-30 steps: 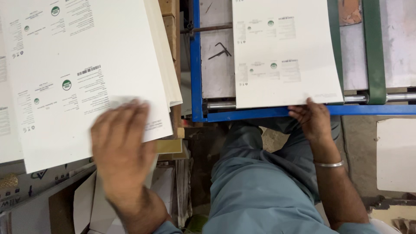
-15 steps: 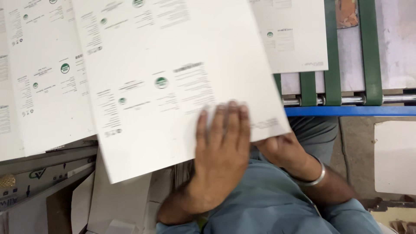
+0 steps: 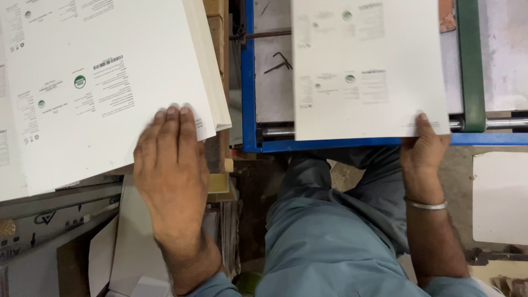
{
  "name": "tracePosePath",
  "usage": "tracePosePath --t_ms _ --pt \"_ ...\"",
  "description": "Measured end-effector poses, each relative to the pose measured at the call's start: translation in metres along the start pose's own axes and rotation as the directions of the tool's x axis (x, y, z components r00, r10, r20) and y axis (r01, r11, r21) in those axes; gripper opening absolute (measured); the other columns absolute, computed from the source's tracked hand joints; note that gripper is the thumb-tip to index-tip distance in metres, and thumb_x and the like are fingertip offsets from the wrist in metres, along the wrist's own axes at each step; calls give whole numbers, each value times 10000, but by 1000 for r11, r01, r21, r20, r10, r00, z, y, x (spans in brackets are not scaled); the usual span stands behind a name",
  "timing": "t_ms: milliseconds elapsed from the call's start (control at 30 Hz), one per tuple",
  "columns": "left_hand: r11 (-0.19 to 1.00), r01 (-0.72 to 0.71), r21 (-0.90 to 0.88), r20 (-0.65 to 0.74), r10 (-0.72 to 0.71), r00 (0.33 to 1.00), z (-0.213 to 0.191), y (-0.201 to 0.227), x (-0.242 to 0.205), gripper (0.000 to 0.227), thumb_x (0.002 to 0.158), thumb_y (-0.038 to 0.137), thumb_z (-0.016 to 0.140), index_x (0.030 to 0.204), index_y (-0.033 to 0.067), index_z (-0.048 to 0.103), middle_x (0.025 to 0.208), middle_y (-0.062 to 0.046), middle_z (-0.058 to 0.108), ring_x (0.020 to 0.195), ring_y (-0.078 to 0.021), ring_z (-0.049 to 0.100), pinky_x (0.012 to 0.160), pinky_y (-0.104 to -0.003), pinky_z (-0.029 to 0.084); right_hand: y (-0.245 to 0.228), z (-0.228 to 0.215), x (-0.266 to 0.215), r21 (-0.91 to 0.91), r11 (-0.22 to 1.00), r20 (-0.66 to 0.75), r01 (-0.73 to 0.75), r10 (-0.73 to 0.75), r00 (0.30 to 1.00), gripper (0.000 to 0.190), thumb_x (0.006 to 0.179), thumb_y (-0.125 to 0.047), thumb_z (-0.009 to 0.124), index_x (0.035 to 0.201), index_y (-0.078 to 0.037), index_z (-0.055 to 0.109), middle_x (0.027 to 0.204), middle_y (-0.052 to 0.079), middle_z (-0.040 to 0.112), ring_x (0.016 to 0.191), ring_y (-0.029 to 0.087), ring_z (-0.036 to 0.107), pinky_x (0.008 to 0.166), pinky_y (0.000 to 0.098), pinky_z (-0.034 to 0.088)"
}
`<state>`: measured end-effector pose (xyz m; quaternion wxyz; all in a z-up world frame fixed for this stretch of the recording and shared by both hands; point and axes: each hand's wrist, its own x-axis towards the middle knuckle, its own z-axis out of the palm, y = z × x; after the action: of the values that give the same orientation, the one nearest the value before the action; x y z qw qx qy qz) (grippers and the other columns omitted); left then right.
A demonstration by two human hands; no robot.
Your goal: The person repeatedly picks up printed sheets from a stack on the left and places them onto a conveyor belt on the right. The sheets move through rollers as the person continues feeding them one by one.
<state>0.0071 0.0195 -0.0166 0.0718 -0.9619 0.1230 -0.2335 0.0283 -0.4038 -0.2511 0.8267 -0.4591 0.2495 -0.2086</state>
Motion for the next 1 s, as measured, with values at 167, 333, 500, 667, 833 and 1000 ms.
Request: tracePosePath --t_ms 167,333,500,667,833,1000 --pt "997 -40 62 -128 47 991 6 -6 4 212 1058 132 717 1257 65 740 1243 -61 727 1214 -209 681 1031 -341 572 15 -52 -3 -38 999 -39 39 -41 998 335 1037 24 616 1366 29 548 1309 128 664 1178 227 705 1006 332 632" --pt "998 -38 40 -239 46 970 22 -15 -4 74 1082 151 766 1128 95 780 1104 -30 772 1076 -171 734 939 -315 595 28 -90 -45 -129 991 -110 -39 24 994 294 1066 -8 636 1346 41 561 1280 131 658 1123 210 689 947 315 603" --pt "1000 -24 8 -239 25 971 23 -22 -11 88 1079 46 751 1136 108 777 1116 -15 787 1074 -153 752 926 -287 590 37 -109 -88 -178 982 -129 -61 38 991 216 1053 -26 638 1254 47 605 1201 109 674 1053 181 689 888 301 601" --pt "1000 -18 4 -236 18 972 21 -22 -8 121 1033 12 785 1114 102 783 1094 -9 782 1043 -142 749 867 -264 580 43 -103 -82 -197 980 -71 -23 9 997 211 1064 -29 652 1258 33 600 1196 117 670 1040 166 676 879 284 575" --pt "1000 -6 -13 -255 3 967 20 -18 -7 102 1020 15 795 1076 98 772 1001 4 756 971 -125 734 856 -258 576 36 -68 -46 -159 986 -128 -44 24 991 251 1036 -33 676 1265 27 593 1202 101 674 1063 169 686 902 285 579" --pt "1000 -3 -3 -232 2 973 20 -14 0 118 1027 104 830 1120 113 758 1062 12 747 999 -137 721 878 -291 561 36 -33 -13 -85 996 4 -37 37 999 285 1045 -55 599 1322 1 565 1271 105 674 1151 198 701 991 322 614"
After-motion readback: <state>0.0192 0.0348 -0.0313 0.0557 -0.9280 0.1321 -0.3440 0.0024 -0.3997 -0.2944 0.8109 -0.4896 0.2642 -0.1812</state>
